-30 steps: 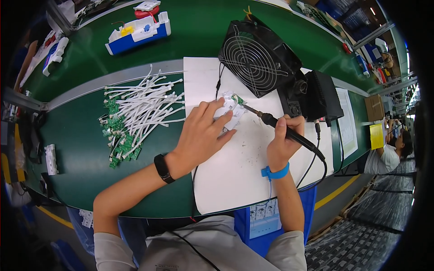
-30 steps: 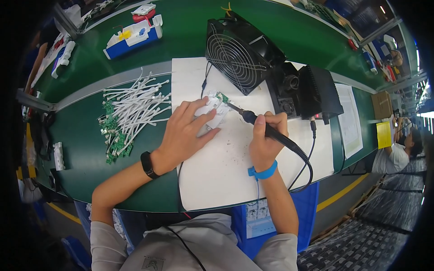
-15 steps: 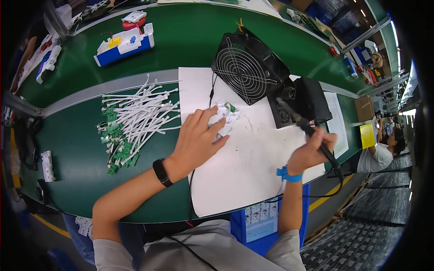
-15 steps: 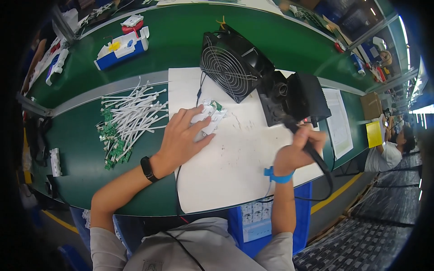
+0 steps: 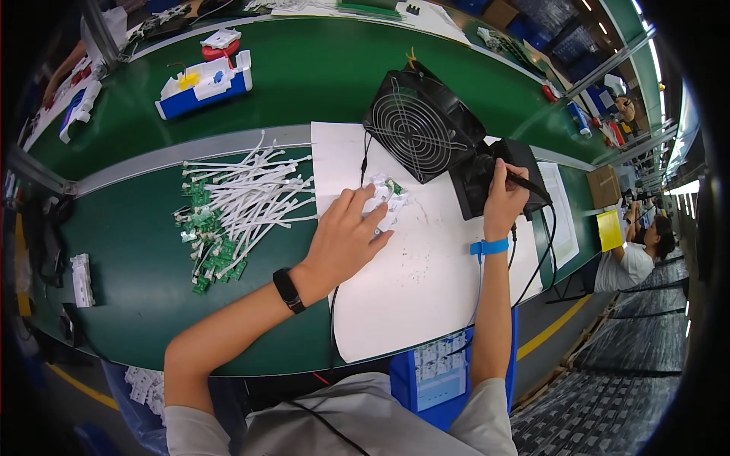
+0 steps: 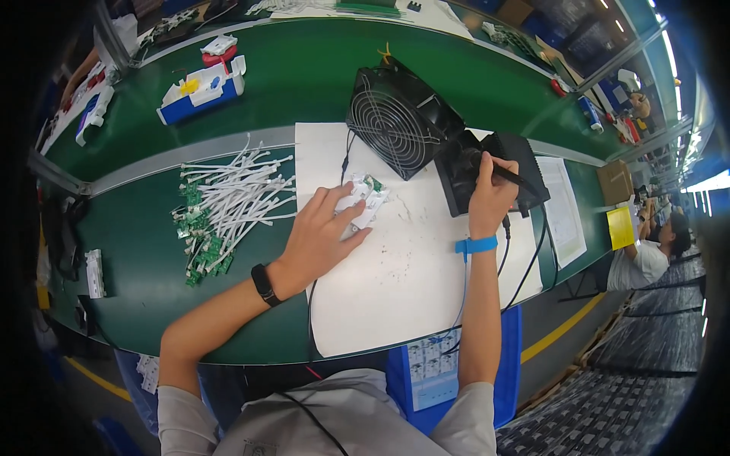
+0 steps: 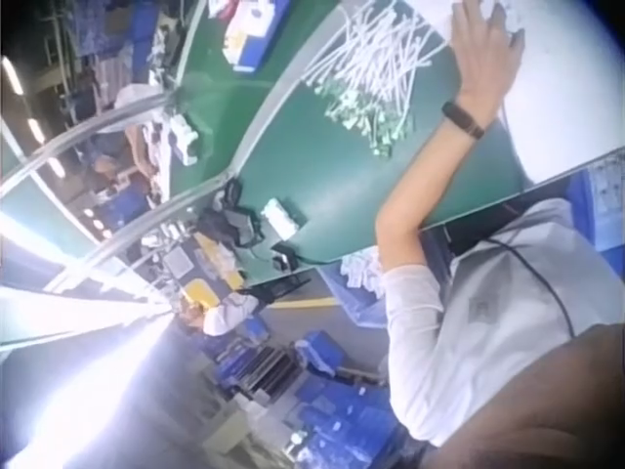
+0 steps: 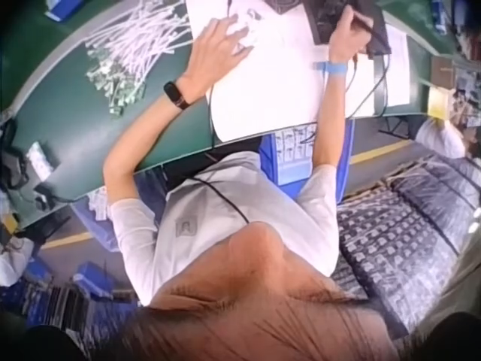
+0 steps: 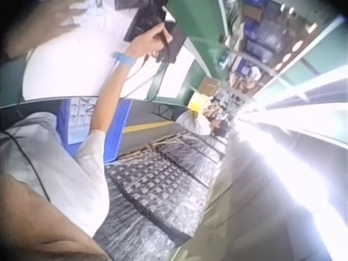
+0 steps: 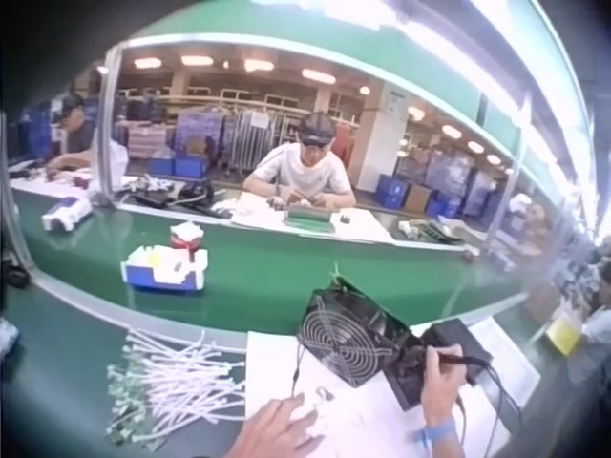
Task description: Soldering components onto small green circuit boards and assembling them into white plastic housings on an industrial assembly line.
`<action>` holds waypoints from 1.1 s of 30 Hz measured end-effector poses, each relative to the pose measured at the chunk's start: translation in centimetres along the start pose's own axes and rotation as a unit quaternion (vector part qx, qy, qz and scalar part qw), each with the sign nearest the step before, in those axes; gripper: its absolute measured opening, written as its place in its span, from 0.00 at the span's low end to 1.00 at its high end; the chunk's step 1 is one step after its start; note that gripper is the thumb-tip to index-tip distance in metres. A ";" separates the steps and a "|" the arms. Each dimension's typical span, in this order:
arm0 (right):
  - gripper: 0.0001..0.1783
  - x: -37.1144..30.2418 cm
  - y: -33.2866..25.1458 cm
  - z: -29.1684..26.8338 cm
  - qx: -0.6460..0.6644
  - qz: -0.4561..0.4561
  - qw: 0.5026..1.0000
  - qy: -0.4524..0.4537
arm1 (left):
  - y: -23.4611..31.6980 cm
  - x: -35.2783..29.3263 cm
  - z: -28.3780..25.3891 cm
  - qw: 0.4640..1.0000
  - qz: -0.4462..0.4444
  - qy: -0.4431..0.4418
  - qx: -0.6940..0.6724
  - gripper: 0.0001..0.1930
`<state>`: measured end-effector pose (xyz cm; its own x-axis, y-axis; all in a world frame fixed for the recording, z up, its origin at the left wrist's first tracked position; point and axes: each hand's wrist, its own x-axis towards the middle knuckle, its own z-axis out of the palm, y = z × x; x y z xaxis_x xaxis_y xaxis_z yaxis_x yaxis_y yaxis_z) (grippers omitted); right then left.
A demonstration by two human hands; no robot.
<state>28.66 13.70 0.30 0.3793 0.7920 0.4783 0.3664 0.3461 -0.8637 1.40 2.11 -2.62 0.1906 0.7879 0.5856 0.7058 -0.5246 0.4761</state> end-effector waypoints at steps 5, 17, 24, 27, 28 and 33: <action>0.11 0.1 -1.1 -0.8 -0.043 0.030 0.994 -0.096 | -0.1 -0.1 -0.9 0.999 -0.014 -0.033 -0.019 0.20; 0.10 -9.4 -10.7 -1.6 0.007 0.141 0.937 -0.321 | -10.5 10.5 -10.2 0.980 -0.100 0.098 0.141 0.35; 0.10 -15.3 -15.7 5.2 0.014 0.014 0.866 -0.499 | -10.4 5.6 -18.3 0.942 -0.142 -0.002 0.303 0.39; 0.11 -17.2 -18.1 8.5 -0.012 -0.072 0.824 -0.562 | -9.4 -0.7 -25.7 0.932 -0.157 -0.047 0.323 0.34; 0.11 -17.8 -18.6 9.7 -0.009 -0.110 0.817 -0.567 | -9.0 -2.8 -28.2 0.915 -0.212 -0.069 0.336 0.35; 0.05 -20.8 -19.6 17.4 0.043 -0.296 0.811 -0.503 | -11.0 -15.6 -39.0 0.799 -0.333 -0.106 0.490 0.41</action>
<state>-1.16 -0.80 4.57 -0.7423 0.4690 0.4785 0.1539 0.8144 -0.5596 -35.92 -16.93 8.58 -0.4114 0.8786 0.2425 0.8741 0.4556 -0.1681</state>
